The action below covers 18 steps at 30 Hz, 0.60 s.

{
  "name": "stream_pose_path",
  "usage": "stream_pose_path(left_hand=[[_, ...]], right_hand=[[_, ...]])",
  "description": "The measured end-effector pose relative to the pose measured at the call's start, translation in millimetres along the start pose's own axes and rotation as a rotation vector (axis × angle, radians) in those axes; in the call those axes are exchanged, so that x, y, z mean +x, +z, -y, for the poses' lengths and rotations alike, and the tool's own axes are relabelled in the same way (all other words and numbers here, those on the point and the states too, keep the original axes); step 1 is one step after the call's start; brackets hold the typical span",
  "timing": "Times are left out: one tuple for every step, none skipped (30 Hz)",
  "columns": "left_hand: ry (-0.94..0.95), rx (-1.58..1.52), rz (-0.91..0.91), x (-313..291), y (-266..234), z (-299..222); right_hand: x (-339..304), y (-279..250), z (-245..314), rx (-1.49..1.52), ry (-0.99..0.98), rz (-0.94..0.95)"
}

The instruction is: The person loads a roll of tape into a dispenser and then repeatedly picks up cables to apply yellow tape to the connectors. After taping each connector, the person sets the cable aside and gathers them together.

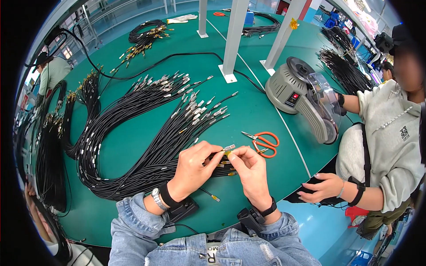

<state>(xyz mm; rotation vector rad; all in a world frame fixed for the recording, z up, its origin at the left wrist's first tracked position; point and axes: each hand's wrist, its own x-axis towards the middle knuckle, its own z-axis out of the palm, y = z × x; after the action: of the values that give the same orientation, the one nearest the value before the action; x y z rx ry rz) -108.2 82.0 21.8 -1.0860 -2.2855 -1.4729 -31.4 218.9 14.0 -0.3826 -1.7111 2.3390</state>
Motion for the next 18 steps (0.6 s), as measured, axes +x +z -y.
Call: stream_pose_path(left_hand=[[-0.001,0.004,-0.001,0.2,-0.2,-0.5],[-0.002,0.010,-0.002,0.1,-0.7,-0.5],[-0.003,0.009,-0.001,0.0,-0.8,-0.1],[-0.004,0.008,-0.001,-0.1,-0.9,0.3],[-0.004,0.008,0.000,-0.1,-1.0,0.5],[-0.004,0.008,0.001,-0.1,-1.3,0.6],[-0.006,0.006,0.003,-0.3,-1.3,0.7],[-0.008,0.006,0.006,-0.1,-1.7,0.5],[-0.010,0.005,0.010,0.2,-2.1,0.2],[-0.011,0.006,0.013,0.2,-2.2,0.1],[-0.012,0.005,0.014,-0.2,-2.1,0.3],[-0.016,0.001,0.015,-0.6,-1.7,0.4],[-0.019,-0.003,0.016,-0.9,-1.3,0.4],[-0.023,-0.007,0.017,-1.1,-1.1,0.4],[-0.023,-0.007,0.017,-0.8,-1.2,0.2],[-0.018,-0.002,0.021,-0.3,-1.6,-0.2],[-0.015,0.005,0.024,0.2,-2.1,-0.5],[-0.011,0.011,0.027,0.4,-2.4,-0.6]], right_hand=[[0.3,0.8,0.3,-0.009,-0.011,-0.001],[0.8,1.5,0.1,-0.017,-0.022,0.000],[1.3,1.8,-0.2,-0.018,-0.020,0.000],[1.8,2.0,-0.5,-0.018,-0.024,0.002],[2.2,2.3,-0.7,-0.017,-0.027,0.005],[2.7,2.5,-0.7,-0.017,-0.031,0.008],[2.9,2.4,-1.4,-0.017,-0.029,0.006],[3.2,2.3,-1.9,-0.021,-0.029,0.005],[3.5,2.3,-2.3,-0.023,-0.029,0.005],[3.7,2.3,-2.6,-0.026,-0.030,0.004],[3.9,2.4,-2.9,-0.025,-0.029,0.003],[4.2,2.5,-2.9,-0.033,-0.040,0.000],[4.4,2.5,-2.8,-0.040,-0.052,-0.003],[4.6,2.4,-2.8,-0.047,-0.063,-0.005],[4.7,2.2,-2.8,-0.047,-0.064,-0.006],[4.9,1.8,-2.8,-0.048,-0.068,-0.004],[5.2,1.6,-3.1,-0.048,-0.072,0.000],[5.4,1.4,-3.2,-0.048,-0.076,0.004]])
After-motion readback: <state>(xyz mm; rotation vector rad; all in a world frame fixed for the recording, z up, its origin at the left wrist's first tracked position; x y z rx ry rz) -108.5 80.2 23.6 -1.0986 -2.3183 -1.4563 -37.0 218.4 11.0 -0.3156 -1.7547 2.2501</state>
